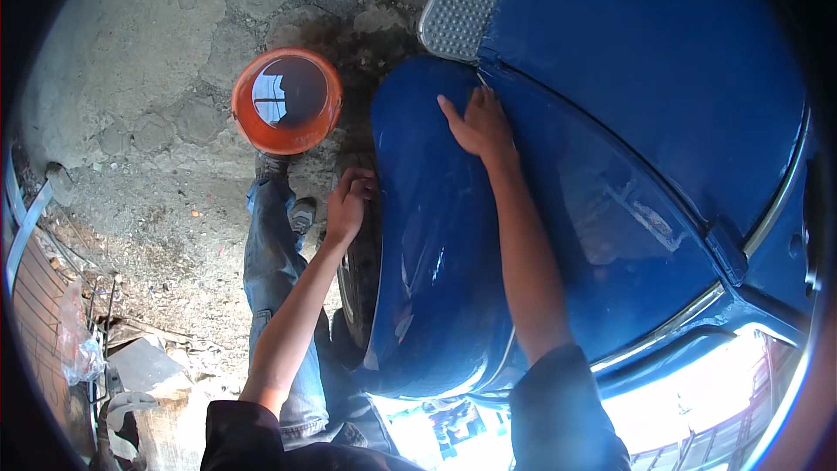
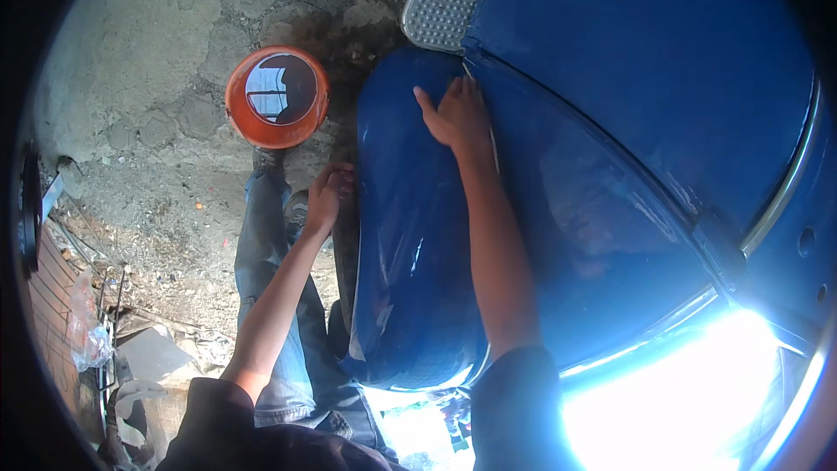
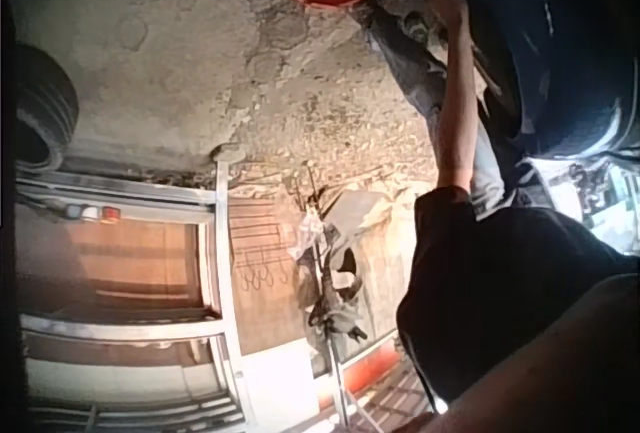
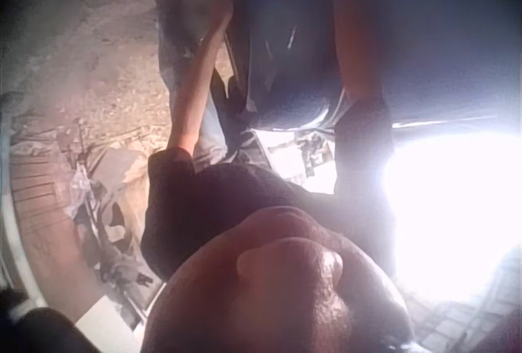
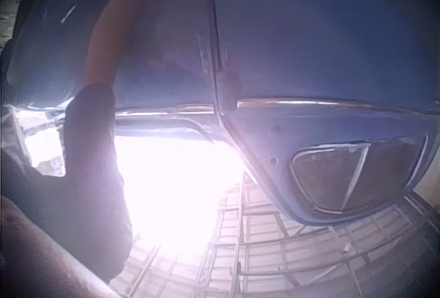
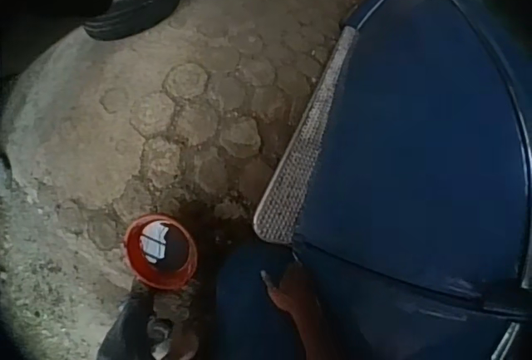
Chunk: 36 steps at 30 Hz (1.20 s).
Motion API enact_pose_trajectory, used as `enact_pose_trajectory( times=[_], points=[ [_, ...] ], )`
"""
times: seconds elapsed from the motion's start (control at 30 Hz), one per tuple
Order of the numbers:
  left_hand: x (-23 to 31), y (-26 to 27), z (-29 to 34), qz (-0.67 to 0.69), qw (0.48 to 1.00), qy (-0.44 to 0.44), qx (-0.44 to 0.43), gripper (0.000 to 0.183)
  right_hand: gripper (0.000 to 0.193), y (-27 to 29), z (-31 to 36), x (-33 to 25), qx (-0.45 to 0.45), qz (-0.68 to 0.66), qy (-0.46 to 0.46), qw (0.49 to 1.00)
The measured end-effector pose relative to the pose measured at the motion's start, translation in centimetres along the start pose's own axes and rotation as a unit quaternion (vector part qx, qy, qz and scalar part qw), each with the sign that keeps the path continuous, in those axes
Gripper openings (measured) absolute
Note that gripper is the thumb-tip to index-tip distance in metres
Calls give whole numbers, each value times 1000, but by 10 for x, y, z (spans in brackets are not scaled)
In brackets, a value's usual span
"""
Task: The person dips sandpaper into a bucket of water and wet sands different sections of a car fender by hand, repeatedly rubbing the painted surface.
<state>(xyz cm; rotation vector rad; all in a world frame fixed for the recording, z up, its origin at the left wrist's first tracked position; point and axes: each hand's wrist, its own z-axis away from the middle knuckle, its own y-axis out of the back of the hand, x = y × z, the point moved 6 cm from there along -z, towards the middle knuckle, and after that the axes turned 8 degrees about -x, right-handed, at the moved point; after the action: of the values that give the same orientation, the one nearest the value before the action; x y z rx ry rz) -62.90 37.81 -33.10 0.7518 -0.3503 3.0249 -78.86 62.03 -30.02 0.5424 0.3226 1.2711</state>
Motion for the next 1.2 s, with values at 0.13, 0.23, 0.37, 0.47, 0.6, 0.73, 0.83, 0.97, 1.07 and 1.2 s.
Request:
enact_pose_trajectory(
  times=[0.13, 0.23, 0.37, 0.47, 0.6, 0.73, 0.83, 0.97, 1.07, 1.2],
  points=[
    [0, -1, -2, 31, 999, -10, 2, 28, 93, 6, -16, 7, -54, 10, 12, 998],
    [-7, 15, -4, 41, 999, -5, 17, 28, 92, -2, 34, 1, -1, -6, 37, 999],
    [2, 6, 0, 53, 999, 0, 3, 28, 87, 5, 179, 9, 80, -5, 78, 994],
    [12, 3, 3, 57, 998, -13, -7, 28, 84, -2, 247, 11, 72, -17, 67, 995],
    [9, 10, 3, 47, 999, -21, -9, 28, 82, -4, 215, 4, 91, 13, 33, 995],
    [11, 1, 11, 41, 999, -2, -16, 28, 86, 4, 47, 1, -12, -6, 40, 999],
    [-1, 3, 9, 53, 999, 5, -5, 27, 88, -5, -63, 1, -120, -36, 22, 992],
    [0, 2, 4, 65, 998, 13, 3, 27, 91, -9, -82, 8, -138, 17, -4, 990],
    [-3, -2, 4, 65, 998, 3, -4, 27, 91, -4, -50, 8, -110, 23, 17, 994],
    [10, 3, 9, 23, 1000, -9, -2, 27, 85, -8, 76, -16, -13, 23, 55, 998]
  ],
)
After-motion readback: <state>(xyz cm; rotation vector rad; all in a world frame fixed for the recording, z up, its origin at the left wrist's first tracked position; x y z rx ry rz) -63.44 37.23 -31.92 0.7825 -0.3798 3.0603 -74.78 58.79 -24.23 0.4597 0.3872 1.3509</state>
